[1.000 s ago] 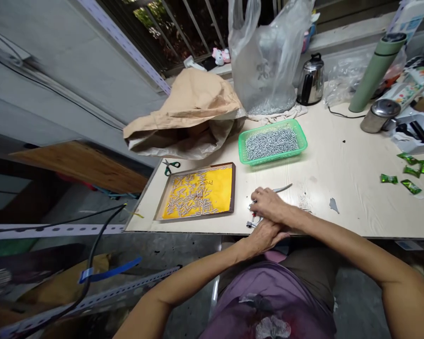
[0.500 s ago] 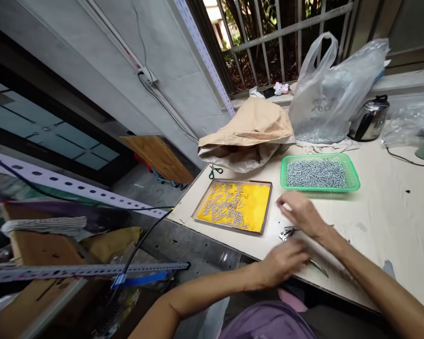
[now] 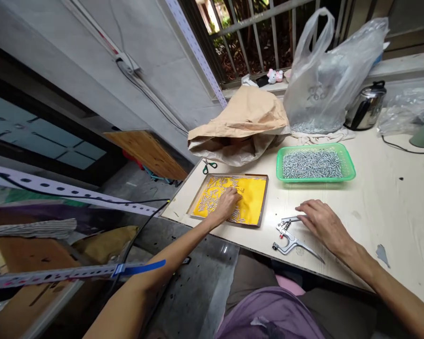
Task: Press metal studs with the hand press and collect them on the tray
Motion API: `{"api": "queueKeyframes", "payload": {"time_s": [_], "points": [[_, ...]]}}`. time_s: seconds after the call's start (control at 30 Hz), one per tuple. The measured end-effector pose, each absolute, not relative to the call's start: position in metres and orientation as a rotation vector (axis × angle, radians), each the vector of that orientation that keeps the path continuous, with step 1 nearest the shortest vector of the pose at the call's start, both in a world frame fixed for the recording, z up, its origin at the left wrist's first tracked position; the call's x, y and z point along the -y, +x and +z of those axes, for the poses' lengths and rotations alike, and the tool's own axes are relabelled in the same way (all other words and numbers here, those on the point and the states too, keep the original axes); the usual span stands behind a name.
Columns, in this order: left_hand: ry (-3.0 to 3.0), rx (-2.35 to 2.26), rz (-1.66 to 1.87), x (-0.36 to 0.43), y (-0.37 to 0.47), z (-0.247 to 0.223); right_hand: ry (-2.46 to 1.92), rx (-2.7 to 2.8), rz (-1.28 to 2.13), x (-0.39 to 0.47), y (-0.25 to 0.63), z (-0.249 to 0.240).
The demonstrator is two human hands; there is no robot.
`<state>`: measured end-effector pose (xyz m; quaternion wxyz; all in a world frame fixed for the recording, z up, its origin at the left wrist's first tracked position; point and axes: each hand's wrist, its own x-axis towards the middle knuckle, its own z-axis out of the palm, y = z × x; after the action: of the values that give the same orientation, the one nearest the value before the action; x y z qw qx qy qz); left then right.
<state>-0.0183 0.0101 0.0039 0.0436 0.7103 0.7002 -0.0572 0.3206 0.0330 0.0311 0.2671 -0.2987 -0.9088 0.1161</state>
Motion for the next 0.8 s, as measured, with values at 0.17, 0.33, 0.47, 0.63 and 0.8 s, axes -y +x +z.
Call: {"api": "queueKeyframes", "payload": {"time_s": [0.17,0.33,0.47,0.63,0.8], "points": [[2.000,-2.028,0.294,-0.001,0.013,0.013,-0.961,2.486,0.444,0.018,0.349,0.010],[1.362,-1.691,0.480,0.034,0.082,0.010,-1.093,2.552,0.509,0.047,0.364,-0.005],[1.014,-1.652,0.429,0.048,0.112,-0.001,-1.165,2.562,0.464,0.056,0.364,-0.015],[0.851,-1.615,0.374,0.048,0.113,-0.010,-1.180,2.517,0.546,0.057,0.363,-0.018],[0.841,-1.595,0.273,0.046,0.110,-0.012,-1.180,2.467,0.613,0.058,0.363,-0.020]]}}
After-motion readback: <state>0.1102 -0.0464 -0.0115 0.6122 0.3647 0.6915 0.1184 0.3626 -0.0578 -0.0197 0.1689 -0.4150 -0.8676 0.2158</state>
